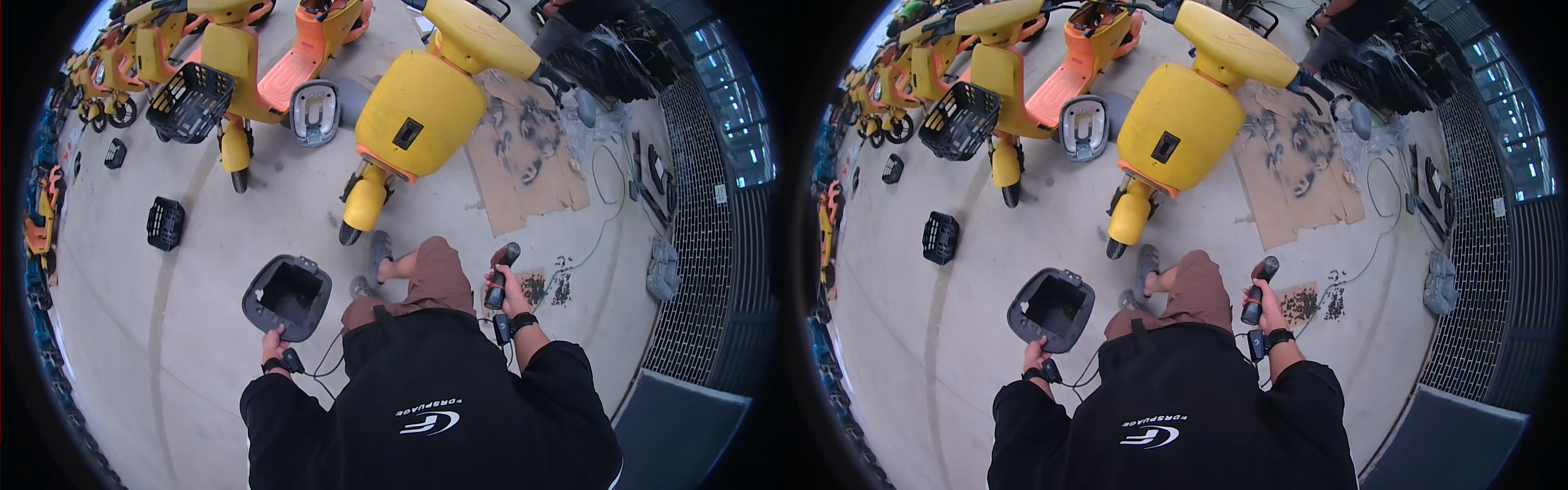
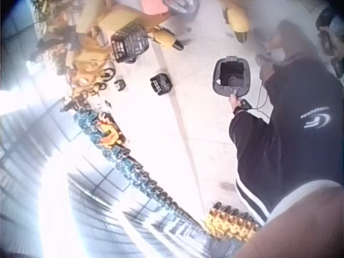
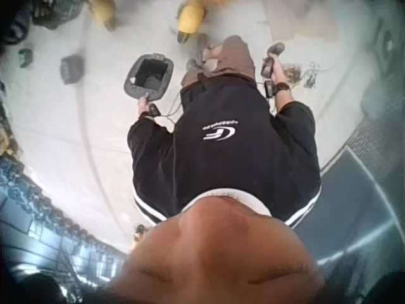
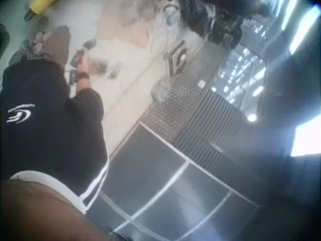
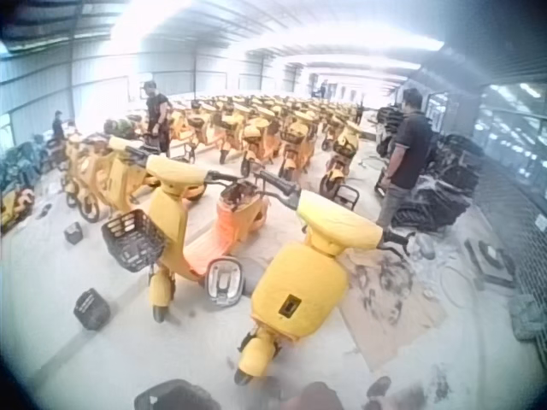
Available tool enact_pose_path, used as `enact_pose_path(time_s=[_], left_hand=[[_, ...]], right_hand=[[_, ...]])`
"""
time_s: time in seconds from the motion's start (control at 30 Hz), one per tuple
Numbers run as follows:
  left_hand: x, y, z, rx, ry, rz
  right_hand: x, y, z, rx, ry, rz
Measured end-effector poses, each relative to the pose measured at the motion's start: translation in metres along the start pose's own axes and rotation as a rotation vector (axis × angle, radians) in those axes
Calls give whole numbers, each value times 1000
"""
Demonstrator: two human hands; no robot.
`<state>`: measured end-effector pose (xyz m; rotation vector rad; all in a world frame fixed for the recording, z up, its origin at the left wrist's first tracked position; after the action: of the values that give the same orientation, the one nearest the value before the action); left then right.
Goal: The person removes a fender and a plastic basket from a yellow scooter using a drill and then uses the drill to secure the front fender of the same scooter.
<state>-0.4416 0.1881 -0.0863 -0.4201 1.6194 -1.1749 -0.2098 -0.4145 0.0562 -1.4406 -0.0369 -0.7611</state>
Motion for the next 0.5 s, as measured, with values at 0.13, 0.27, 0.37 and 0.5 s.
enact_pose_path(time_s=[0.13, 0.27, 0.37, 0.5], left_hand=[[9, -30, 39, -18, 6, 82], [34, -81, 67, -26, 36, 152], [67, -115, 78, -107, -36, 241], [107, -132, 124, -135, -232, 356]], right_hand=[[12, 23, -19, 55, 38, 72], [44, 70, -27, 122, 1, 147], [71, 124, -33, 111, -300, 250], [102, 216, -52, -79, -1064, 156]])
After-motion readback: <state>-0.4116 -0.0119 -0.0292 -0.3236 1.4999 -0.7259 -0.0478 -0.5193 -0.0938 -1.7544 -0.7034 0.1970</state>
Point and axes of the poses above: each hand's wrist, its own y-axis towards the middle knuckle, its own z-axis out of the palm, x = y × z, the point moved 2 cm from there along y, towards the middle knuckle, and after that the axes turned 7 degrees about z, right-handed, at the moved point
